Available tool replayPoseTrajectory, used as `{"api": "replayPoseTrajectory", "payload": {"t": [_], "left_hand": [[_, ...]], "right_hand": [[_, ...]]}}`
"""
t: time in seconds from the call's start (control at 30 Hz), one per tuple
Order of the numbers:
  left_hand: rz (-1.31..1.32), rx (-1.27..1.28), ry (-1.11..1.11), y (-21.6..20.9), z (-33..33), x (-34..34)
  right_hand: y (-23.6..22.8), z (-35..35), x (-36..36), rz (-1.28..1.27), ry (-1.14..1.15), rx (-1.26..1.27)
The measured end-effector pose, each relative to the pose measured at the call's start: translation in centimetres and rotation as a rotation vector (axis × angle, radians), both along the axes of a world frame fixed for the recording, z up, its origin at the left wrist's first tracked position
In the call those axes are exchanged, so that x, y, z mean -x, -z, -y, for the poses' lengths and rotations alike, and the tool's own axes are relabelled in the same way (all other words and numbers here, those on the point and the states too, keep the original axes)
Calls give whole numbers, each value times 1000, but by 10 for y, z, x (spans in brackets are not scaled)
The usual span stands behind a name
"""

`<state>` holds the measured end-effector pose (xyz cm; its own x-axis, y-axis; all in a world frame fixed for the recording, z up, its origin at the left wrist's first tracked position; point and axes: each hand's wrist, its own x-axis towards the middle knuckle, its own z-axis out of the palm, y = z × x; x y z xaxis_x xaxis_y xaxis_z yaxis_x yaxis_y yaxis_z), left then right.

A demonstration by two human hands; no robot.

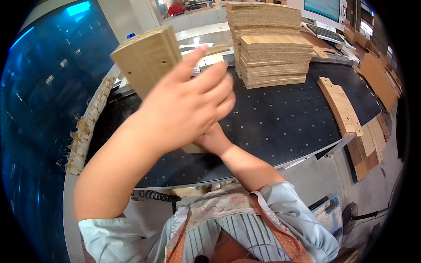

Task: The person organizes and stacks wooden panels on a work table, wipes sawdust off the surface, and attaches stickers to the edges of the panels.

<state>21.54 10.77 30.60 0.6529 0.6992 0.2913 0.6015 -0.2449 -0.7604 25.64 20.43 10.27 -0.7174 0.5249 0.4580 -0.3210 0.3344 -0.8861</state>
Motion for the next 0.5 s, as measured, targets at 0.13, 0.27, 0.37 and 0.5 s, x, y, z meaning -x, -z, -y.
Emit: {"api": "replayPoseTrajectory", "payload": {"t": [0.13,0.27,0.37,0.5], "left_hand": [[814,-537,335,36,34,52],[2234,-17,353,138,17,73],[2309,-64,460,133,10,57],[2295,-76,443,145,17,52]], "right_hand": [[54,-14,-9,-25,-98,152],[50,0,-4,-35,-192,180],[43,0,-2,-100,-167,156],[43,-2,2,-122,-172,101]]}}
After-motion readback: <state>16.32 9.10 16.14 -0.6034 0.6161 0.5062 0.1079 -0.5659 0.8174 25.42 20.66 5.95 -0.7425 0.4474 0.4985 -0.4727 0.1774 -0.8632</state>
